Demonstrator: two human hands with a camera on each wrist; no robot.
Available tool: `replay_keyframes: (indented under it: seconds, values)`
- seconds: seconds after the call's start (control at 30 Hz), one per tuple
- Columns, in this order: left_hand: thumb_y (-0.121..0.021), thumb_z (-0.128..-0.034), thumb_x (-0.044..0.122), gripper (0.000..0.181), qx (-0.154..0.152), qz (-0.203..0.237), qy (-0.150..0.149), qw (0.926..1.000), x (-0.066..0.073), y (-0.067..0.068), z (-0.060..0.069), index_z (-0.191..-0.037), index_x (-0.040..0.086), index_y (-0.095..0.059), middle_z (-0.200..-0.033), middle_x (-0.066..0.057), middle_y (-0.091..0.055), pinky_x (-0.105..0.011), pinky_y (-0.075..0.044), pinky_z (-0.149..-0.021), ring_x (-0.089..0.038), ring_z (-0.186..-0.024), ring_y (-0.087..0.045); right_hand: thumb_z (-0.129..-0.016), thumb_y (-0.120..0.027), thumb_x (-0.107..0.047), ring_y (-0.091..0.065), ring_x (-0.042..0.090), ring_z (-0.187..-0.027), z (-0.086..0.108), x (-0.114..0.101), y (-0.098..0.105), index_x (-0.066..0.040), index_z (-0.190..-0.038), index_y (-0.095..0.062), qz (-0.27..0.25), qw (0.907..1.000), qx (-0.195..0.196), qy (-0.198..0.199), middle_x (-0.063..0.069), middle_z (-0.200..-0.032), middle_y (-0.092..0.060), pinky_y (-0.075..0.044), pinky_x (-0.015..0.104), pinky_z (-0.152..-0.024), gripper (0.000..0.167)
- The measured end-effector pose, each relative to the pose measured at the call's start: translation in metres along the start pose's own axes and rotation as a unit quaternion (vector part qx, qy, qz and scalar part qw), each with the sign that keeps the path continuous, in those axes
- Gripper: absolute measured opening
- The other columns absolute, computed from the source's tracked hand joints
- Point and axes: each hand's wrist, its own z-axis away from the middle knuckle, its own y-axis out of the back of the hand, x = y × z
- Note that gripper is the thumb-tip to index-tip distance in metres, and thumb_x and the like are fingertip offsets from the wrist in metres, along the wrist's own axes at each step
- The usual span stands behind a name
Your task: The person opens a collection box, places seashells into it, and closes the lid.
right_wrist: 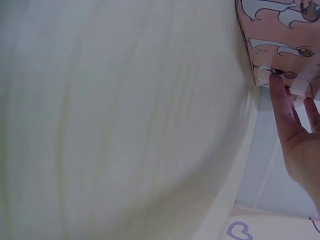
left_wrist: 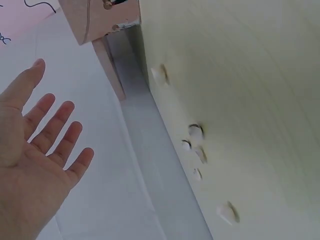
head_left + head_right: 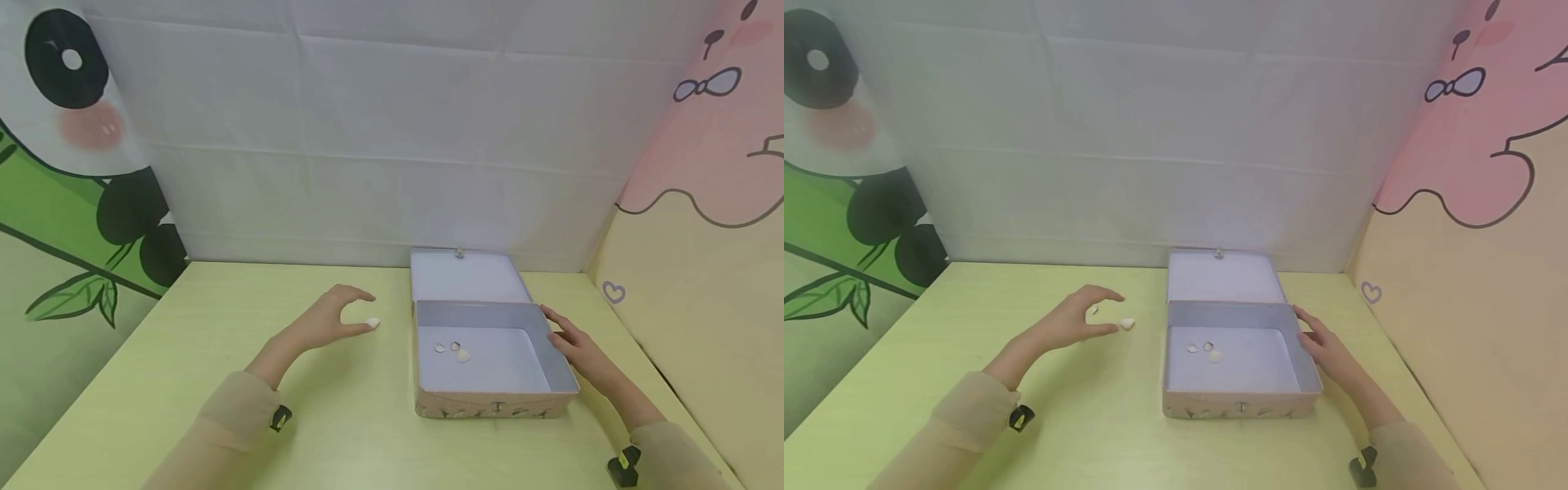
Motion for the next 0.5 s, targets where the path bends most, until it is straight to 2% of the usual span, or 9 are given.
replay_keyframes:
  seconds: [0.2, 0.4, 0.5]
  values:
    - [-0.073, -0.0820, 0.030, 0.051, 0.003, -0.009, 0.003, 1.0000, -0.025, 0.005, 0.011, -0.127, 0.013, -0.057, -0.129, -0.003, -0.055, -0.047, -0.039, -0.102, -0.026, -0.124, -0.045, -0.102, -0.040, -0.025, -0.047, 0.032, -0.117, 0.000, 0.001, 0.000, -0.015, -0.152, -0.015, 0.001, 1.0000, 0.000, 0.000, 0.027, -0.148, -0.025, -0.050, 0.023, -0.079, 0.056]
    - [-0.073, -0.0823, 0.026, 0.048, -0.007, -0.049, 0.007, 0.9988, -0.044, 0.007, 0.018, -0.125, 0.011, -0.058, -0.126, -0.006, -0.057, -0.049, -0.039, -0.101, -0.029, -0.121, -0.047, -0.103, -0.039, -0.024, -0.043, 0.041, -0.120, 0.000, 0.000, 0.000, -0.014, -0.152, -0.015, -0.002, 1.0000, 0.000, 0.005, 0.026, -0.150, -0.023, -0.050, 0.023, -0.079, 0.056]
    - [-0.072, -0.0834, 0.024, 0.046, -0.016, -0.057, 0.009, 0.9982, -0.051, 0.008, 0.021, -0.125, 0.010, -0.058, -0.126, -0.006, -0.058, -0.049, -0.039, -0.100, -0.029, -0.120, -0.048, -0.103, -0.039, -0.024, -0.043, 0.041, -0.120, 0.000, 0.000, 0.000, -0.014, -0.152, -0.015, -0.001, 1.0000, 0.001, 0.006, 0.026, -0.150, -0.022, -0.050, 0.023, -0.079, 0.056]
